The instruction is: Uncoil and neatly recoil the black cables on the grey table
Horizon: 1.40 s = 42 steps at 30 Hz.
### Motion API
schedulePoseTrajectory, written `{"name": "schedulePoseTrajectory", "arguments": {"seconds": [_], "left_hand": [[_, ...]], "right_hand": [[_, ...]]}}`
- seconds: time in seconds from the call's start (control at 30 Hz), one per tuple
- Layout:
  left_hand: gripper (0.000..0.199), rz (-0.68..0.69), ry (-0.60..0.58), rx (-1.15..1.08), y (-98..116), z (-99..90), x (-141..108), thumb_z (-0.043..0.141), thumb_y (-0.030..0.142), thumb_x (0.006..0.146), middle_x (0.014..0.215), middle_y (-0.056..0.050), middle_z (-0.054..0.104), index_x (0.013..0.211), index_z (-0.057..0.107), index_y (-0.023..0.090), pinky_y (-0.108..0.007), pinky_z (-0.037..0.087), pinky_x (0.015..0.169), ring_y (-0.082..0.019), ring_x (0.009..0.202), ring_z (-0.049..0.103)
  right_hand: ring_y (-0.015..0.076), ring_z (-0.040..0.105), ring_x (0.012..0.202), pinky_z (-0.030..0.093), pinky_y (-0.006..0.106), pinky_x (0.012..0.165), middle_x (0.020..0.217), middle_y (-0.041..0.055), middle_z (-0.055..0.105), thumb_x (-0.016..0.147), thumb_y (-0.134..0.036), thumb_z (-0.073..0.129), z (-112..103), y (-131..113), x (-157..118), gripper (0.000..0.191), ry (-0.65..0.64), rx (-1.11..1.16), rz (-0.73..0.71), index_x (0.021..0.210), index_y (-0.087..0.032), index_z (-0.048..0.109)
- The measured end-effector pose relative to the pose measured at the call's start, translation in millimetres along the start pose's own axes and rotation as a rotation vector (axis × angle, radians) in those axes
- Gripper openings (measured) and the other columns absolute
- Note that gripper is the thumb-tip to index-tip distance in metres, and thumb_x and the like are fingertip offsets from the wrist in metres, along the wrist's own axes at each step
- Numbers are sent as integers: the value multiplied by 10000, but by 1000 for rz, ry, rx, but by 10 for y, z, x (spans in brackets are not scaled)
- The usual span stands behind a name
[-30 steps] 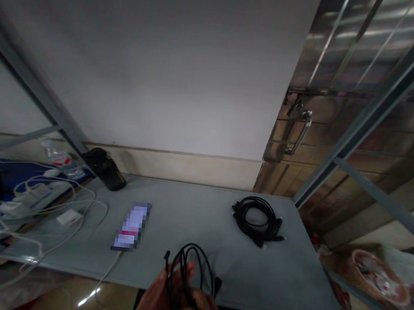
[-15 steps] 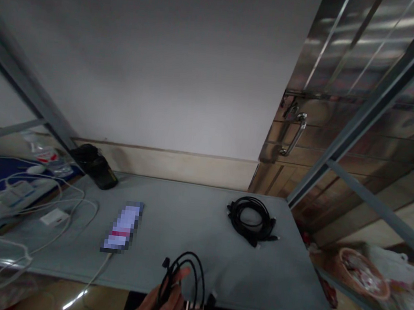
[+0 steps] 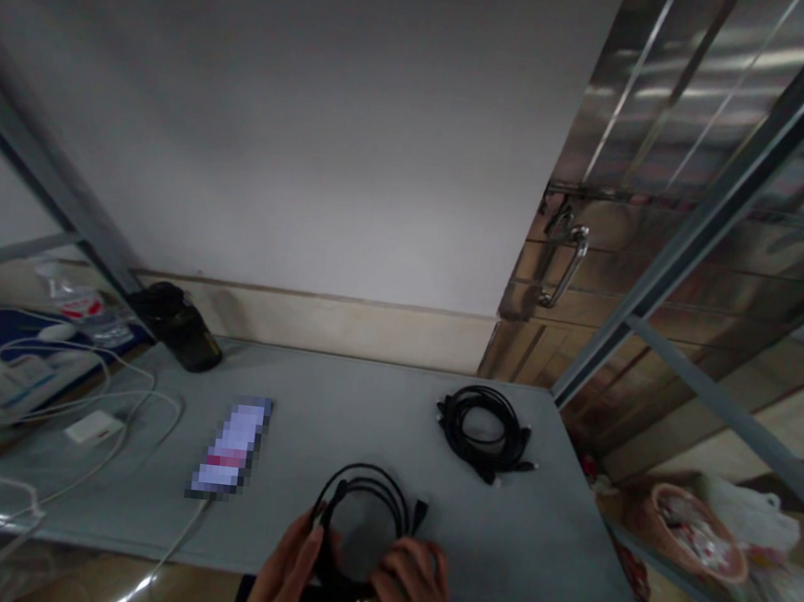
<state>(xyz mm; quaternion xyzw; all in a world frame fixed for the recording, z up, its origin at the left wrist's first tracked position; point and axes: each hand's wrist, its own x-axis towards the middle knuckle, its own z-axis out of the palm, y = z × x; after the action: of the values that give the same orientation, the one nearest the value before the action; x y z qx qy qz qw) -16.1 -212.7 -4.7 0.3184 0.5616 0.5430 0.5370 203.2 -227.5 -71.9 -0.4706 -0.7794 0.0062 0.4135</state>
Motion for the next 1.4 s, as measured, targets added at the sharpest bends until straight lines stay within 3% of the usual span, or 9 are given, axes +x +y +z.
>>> {"name": "schedulePoseTrajectory", "arguments": {"seconds": [0.13, 0.23, 0.33, 0.47, 0.6, 0.8, 1.07, 1.23, 1.4], "left_hand": [[597, 386, 4, 386, -124, -142, 35, 893, 487, 919, 1512, -103, 723, 1466, 728, 316, -495, 621, 1148, -350, 1373, 709], [540, 905, -173, 881, -176, -155, 51, 783, 358, 1029, 1494, -90, 746, 1555, 666, 345, -456, 621, 1155, -315, 1387, 703], [429, 1153, -388, 1076, -207, -75, 96, 710, 313, 1075, 1352, -67, 813, 1502, 702, 343, -380, 655, 1074, -276, 1277, 754], [364, 1111, -455, 1086, -251, 50, 231, 607, 145, 1078, 1118, -41, 844, 1345, 778, 325, -330, 680, 916, -233, 1014, 799], [372, 1104, -447, 1034, -245, 56, 482, 615, 76, 1032, 1013, -21, 840, 1156, 840, 345, -318, 682, 837, -222, 926, 800], [314, 1151, -209, 1028, -180, -133, 977, 582, 201, 1092, 1044, -38, 844, 1145, 858, 341, -365, 674, 845, -238, 937, 805], [275, 1168, -68, 1026, -184, -235, 1063, 712, 496, 1086, 1188, -64, 810, 1282, 802, 326, -458, 602, 980, -289, 1096, 769], [267, 1149, -39, 999, -159, -218, 979, 733, 375, 1085, 1251, -79, 785, 1343, 761, 312, -471, 565, 1024, -299, 1172, 736], [228, 1120, -12, 952, -118, -224, 975, 719, 307, 1093, 1236, -83, 776, 1319, 745, 284, -467, 545, 1019, -289, 1152, 723]], "right_hand": [[298, 646, 1159, 508, 431, 1063, 1122, 54, 733, 900, -383, 854, -125, 152, 21, 323, -230, 1, -41, 1150, -250, 700], [305, 628, 1214, 549, 416, 1054, 1189, 67, 723, 873, -327, 904, -114, 175, 41, 392, -299, 42, -6, 1207, -253, 714], [284, 640, 1233, 576, 387, 1063, 1202, 51, 721, 869, -168, 885, -81, 152, 108, 358, -322, 86, 64, 1176, -266, 729], [251, 683, 1208, 602, 350, 1072, 1178, 37, 725, 859, 28, 757, -114, 140, 229, 364, -277, 112, 103, 1083, -258, 730], [260, 702, 1277, 625, 396, 1110, 1356, 57, 714, 917, 13, 689, -282, 288, 306, 539, -267, 84, 159, 1364, -287, 690], [288, 718, 1293, 625, 495, 1136, 1370, 99, 727, 1127, -289, 599, -693, 1046, 494, 316, -21, -115, 216, 1438, -289, 653], [394, 628, 1452, 503, 627, 1219, 1427, 141, 743, 1073, -430, 698, -972, 1936, 826, 324, -90, -188, 247, 1345, -266, 761], [352, 759, 1215, 542, 571, 1143, 1132, 100, 831, 1118, -522, 602, -910, 2065, 985, 331, -134, -150, 267, 999, -274, 786], [326, 803, 933, 618, 457, 866, 1021, 108, 829, 1130, -698, 476, -1001, 2065, 1203, 515, -19, -149, 385, 1083, -257, 739]]}}
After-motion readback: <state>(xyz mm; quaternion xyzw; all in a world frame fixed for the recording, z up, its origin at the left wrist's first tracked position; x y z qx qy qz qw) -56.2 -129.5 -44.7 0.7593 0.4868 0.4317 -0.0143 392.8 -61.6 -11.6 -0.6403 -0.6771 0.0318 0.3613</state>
